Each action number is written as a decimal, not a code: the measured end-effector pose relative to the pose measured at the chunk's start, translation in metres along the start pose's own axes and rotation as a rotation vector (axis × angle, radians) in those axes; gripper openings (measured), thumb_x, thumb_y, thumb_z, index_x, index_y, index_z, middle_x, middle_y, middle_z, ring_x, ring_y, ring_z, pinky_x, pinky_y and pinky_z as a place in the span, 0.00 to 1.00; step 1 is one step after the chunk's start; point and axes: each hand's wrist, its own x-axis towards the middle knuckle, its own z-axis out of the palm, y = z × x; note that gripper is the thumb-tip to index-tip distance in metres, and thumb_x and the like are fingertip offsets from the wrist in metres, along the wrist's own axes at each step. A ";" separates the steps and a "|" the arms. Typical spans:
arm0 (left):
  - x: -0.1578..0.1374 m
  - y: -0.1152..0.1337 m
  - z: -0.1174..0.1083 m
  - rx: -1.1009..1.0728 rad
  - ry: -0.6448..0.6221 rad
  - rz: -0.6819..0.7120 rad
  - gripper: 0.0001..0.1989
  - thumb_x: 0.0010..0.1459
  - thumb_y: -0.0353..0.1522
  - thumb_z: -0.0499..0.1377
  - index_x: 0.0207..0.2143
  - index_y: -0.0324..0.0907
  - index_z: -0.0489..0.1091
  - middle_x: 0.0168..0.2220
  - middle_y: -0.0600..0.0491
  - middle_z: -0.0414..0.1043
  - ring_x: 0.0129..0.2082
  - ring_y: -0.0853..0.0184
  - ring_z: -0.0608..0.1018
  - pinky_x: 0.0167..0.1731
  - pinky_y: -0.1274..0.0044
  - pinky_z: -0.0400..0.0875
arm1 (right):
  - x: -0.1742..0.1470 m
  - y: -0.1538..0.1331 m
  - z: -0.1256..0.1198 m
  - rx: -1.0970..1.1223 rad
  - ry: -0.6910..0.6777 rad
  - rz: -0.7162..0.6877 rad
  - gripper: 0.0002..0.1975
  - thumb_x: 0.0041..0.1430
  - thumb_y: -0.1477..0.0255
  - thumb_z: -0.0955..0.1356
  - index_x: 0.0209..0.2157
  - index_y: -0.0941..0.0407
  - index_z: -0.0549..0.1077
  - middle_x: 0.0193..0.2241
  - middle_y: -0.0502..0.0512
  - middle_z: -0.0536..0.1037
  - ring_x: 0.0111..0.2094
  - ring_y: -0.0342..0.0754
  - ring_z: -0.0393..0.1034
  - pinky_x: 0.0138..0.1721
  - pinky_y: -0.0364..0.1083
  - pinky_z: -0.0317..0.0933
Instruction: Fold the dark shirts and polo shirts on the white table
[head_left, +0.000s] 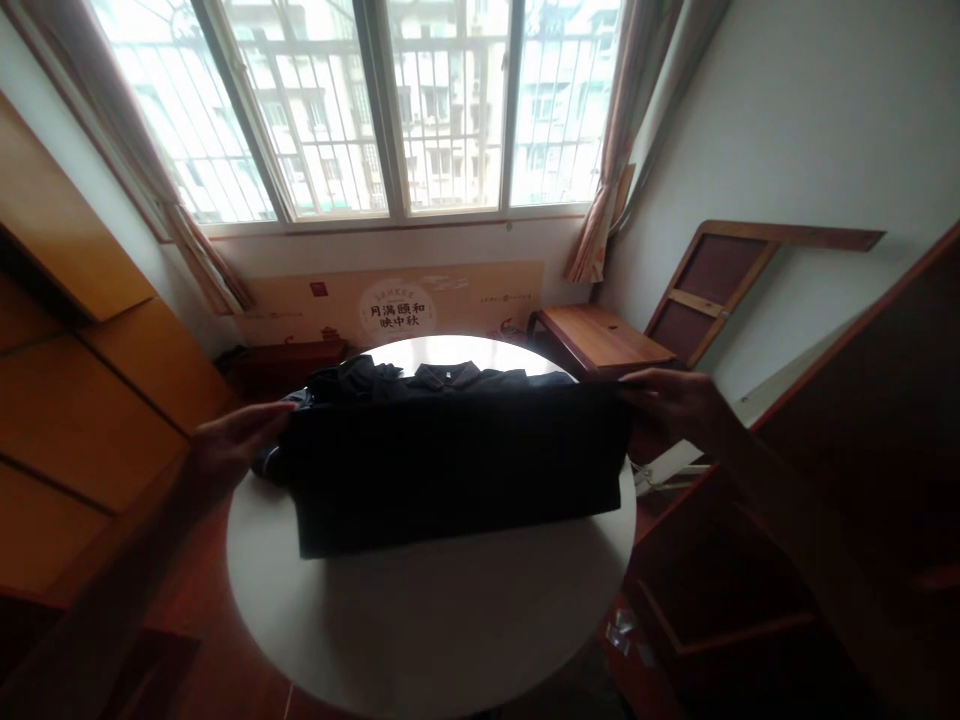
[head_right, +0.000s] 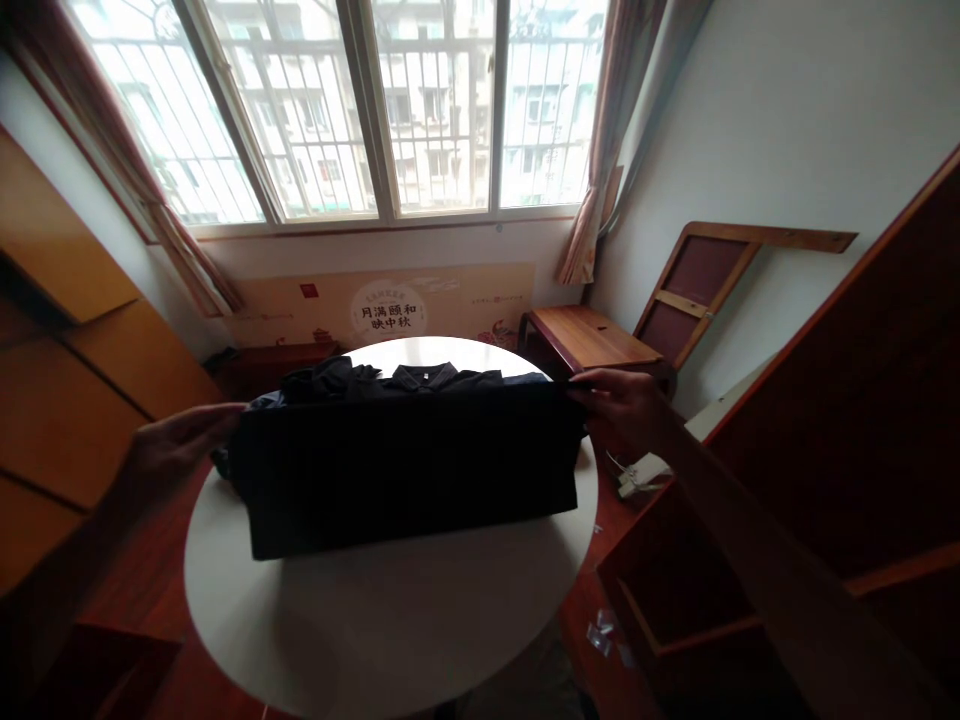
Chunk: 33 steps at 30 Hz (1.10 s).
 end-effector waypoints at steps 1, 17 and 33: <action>0.023 -0.006 0.015 -0.087 0.012 -0.063 0.28 0.49 0.50 0.65 0.45 0.39 0.78 0.41 0.47 0.80 0.36 0.61 0.81 0.39 0.72 0.77 | 0.019 0.005 0.010 0.057 -0.026 0.021 0.24 0.48 0.48 0.72 0.36 0.54 0.80 0.32 0.57 0.81 0.29 0.51 0.74 0.32 0.49 0.70; 0.193 -0.117 0.161 0.220 -0.039 -0.064 0.20 0.55 0.45 0.59 0.38 0.38 0.79 0.41 0.44 0.80 0.40 0.58 0.80 0.46 0.72 0.72 | 0.174 0.109 0.130 -0.203 -0.211 0.130 0.21 0.55 0.55 0.70 0.36 0.61 0.80 0.30 0.60 0.81 0.28 0.48 0.73 0.30 0.45 0.67; 0.019 -0.052 0.112 0.466 -0.595 0.835 0.16 0.64 0.35 0.57 0.53 0.41 0.71 0.51 0.45 0.73 0.51 0.60 0.75 0.54 0.67 0.69 | 0.020 0.052 0.109 -0.558 -0.518 -0.641 0.24 0.59 0.60 0.70 0.53 0.59 0.72 0.52 0.64 0.74 0.54 0.59 0.67 0.57 0.58 0.58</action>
